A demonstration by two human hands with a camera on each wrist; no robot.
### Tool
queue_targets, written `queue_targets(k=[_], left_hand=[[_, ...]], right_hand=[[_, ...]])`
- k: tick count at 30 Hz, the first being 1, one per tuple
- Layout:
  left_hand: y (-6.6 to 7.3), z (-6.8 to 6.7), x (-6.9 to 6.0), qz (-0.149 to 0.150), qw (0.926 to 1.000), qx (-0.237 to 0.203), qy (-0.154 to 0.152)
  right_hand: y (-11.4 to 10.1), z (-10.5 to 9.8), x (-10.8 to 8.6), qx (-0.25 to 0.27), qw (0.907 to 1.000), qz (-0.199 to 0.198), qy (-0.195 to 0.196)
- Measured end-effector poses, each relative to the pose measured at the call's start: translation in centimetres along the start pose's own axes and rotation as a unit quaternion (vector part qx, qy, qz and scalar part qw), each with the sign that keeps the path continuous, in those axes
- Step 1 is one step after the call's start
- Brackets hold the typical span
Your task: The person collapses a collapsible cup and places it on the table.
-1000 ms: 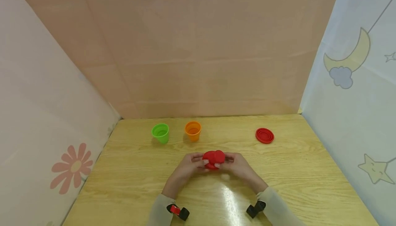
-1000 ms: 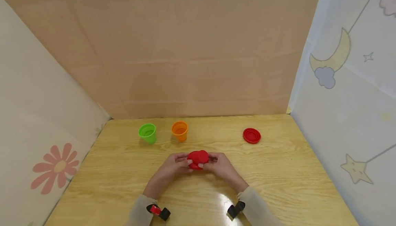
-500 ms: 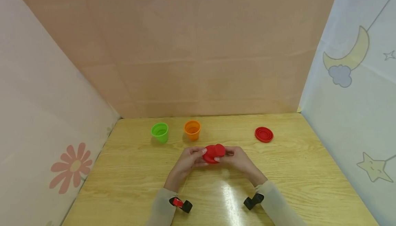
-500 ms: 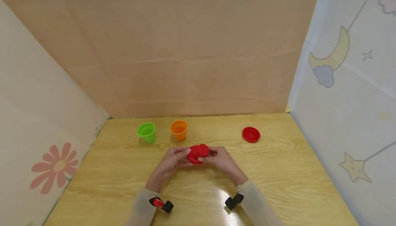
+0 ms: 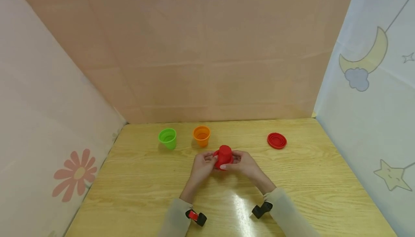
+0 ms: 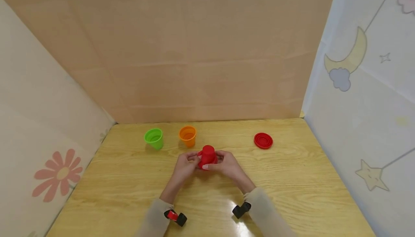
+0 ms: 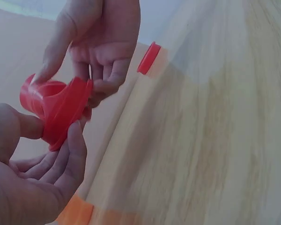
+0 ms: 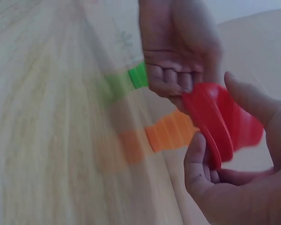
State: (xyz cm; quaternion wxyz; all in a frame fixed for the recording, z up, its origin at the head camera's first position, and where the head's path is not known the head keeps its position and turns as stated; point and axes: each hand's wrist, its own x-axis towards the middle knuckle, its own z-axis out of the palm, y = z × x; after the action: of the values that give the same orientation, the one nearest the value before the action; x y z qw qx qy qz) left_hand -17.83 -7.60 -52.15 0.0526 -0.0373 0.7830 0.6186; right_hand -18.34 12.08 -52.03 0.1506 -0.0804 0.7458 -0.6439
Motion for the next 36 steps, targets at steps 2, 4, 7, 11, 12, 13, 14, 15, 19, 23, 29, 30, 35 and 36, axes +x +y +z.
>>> queue_targets(k=[2, 4, 7, 11, 12, 13, 14, 15, 19, 23, 29, 30, 35, 36], left_hand=[[0.4, 0.3, -0.1, 0.009, 0.9998, 0.009, 0.012], [0.6, 0.6, -0.2, 0.014, 0.9997, 0.004, 0.017], [0.8, 0.9, -0.3, 0.026, 0.9994, 0.005, 0.022], [0.7, 1.2, -0.5, 0.037, 0.9989, 0.012, 0.024], [0.6, 1.3, -0.6, 0.039, 0.9988, 0.014, 0.026], [0.6, 1.4, -0.7, 0.036, 0.9988, 0.017, 0.029], [0.5, 1.5, -0.7, 0.035, 0.9987, 0.017, 0.032], [0.4, 1.6, -0.7, 0.036, 0.9987, 0.016, 0.033], [0.3, 1.8, -0.9, 0.027, 0.9991, 0.010, 0.031], [0.0, 1.7, -0.9, 0.004, 0.9996, -0.025, 0.009], [-0.5, 1.2, -0.9, -0.042, 0.9909, -0.124, -0.032], [-0.6, 1.2, -0.9, -0.044, 0.9899, -0.130, -0.036], [-1.0, 0.9, -0.7, -0.049, 0.9886, -0.134, -0.049], [-1.1, 0.9, -0.7, -0.048, 0.9886, -0.133, -0.053]], right_hand=[[0.0, 0.4, 0.0, -0.006, 0.9998, 0.000, 0.019], [-0.1, 0.7, 0.1, -0.013, 0.9991, 0.004, 0.041], [-0.1, 1.1, 0.0, -0.027, 0.9965, 0.019, 0.077], [0.0, 1.5, 0.0, -0.055, 0.9926, 0.033, 0.103], [0.0, 1.6, 0.0, -0.059, 0.9919, 0.035, 0.107], [0.1, 1.7, 0.0, -0.065, 0.9912, 0.035, 0.110], [0.1, 1.7, 0.0, -0.068, 0.9908, 0.034, 0.112], [0.2, 1.8, 0.1, -0.068, 0.9904, 0.033, 0.115], [0.7, 1.7, 0.1, -0.065, 0.9912, 0.024, 0.112], [1.2, 1.0, -0.1, -0.040, 0.9962, 0.019, 0.075], [1.8, 0.0, -0.2, -0.022, 0.9994, 0.009, 0.025], [1.9, -0.1, -0.2, -0.018, 0.9996, 0.011, 0.021], [1.9, -0.4, -0.2, -0.002, 0.9999, 0.013, 0.005], [1.9, -0.5, -0.3, -0.001, 0.9999, 0.013, 0.003]])
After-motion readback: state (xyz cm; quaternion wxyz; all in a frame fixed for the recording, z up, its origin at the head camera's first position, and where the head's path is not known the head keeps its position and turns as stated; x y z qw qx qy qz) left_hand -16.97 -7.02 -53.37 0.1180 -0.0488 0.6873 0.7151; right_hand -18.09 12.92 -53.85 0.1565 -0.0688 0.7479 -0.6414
